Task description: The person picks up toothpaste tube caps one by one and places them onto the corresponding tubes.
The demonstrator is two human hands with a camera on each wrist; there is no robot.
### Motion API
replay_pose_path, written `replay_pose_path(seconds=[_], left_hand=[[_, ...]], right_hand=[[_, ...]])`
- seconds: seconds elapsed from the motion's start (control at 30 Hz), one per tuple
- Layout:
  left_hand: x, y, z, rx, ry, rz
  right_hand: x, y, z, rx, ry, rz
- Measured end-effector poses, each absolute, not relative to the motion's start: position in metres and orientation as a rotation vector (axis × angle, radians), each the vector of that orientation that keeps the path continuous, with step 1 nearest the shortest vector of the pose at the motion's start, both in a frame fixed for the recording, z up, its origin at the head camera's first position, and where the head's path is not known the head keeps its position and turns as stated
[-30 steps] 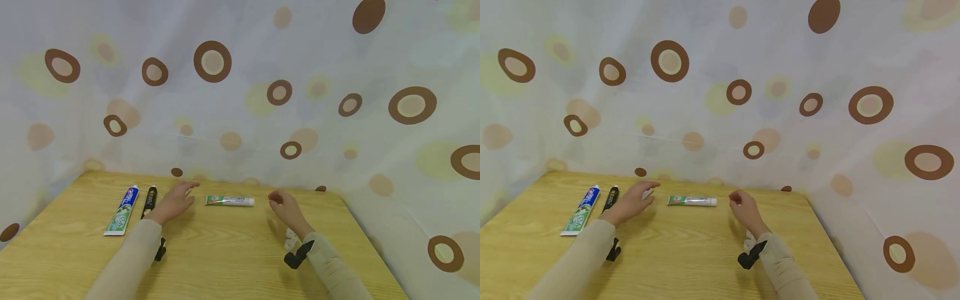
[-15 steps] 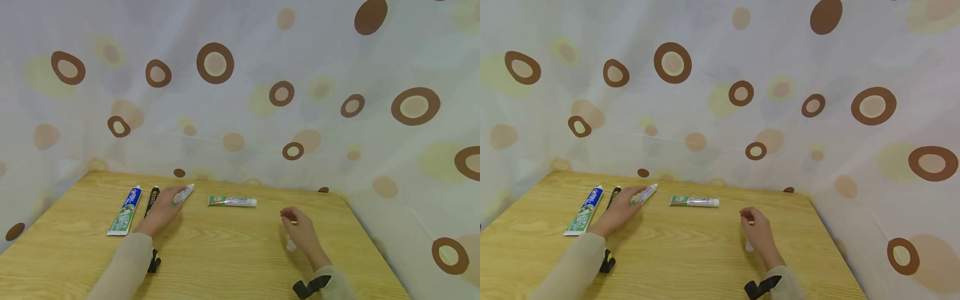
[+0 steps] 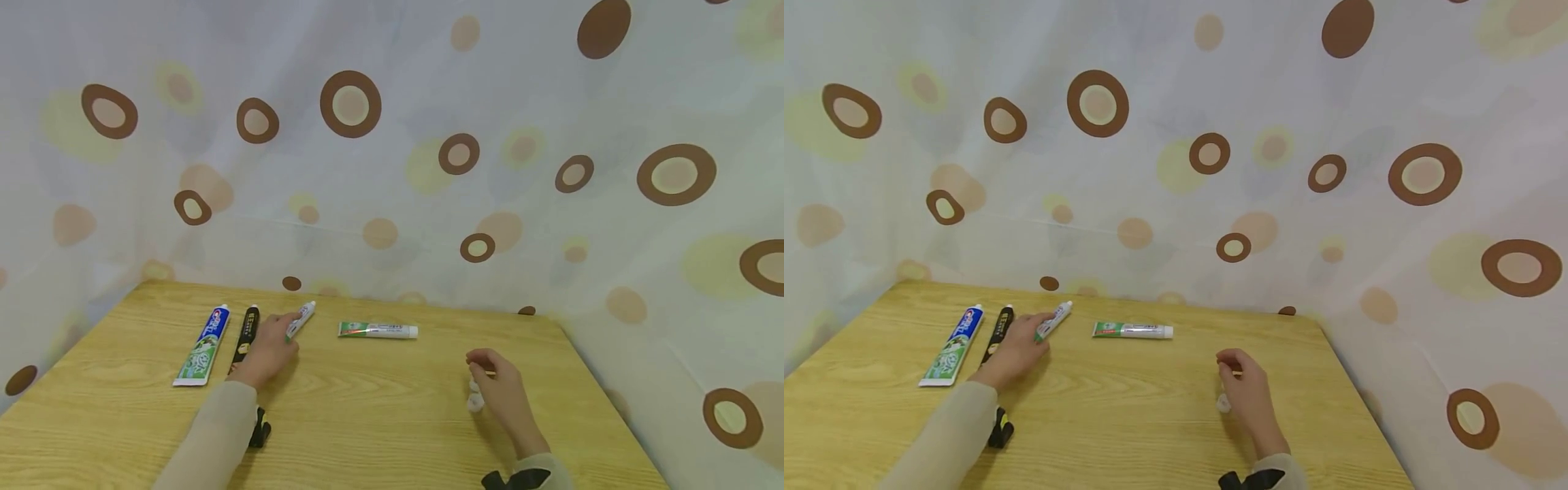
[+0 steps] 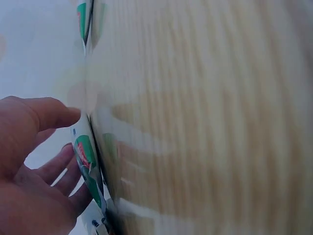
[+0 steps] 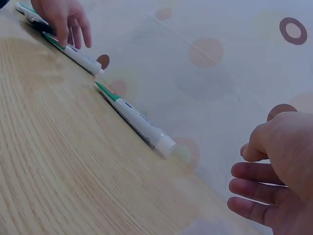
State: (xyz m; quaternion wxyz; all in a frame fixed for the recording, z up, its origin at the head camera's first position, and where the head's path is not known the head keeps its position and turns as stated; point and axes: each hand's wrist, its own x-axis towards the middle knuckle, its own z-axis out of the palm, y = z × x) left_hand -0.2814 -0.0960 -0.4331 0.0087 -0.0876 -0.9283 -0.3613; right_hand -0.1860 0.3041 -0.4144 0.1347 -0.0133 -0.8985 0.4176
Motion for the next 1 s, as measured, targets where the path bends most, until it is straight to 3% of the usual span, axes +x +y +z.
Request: replay_pose_path(seconds=[1.0], left_hand=[[-0.284,-0.094,-0.429,-0.207,-2.992,-1.085]], right_hand=[[-0.172,0.323,-0.411,0.014,-2.81,1.113]])
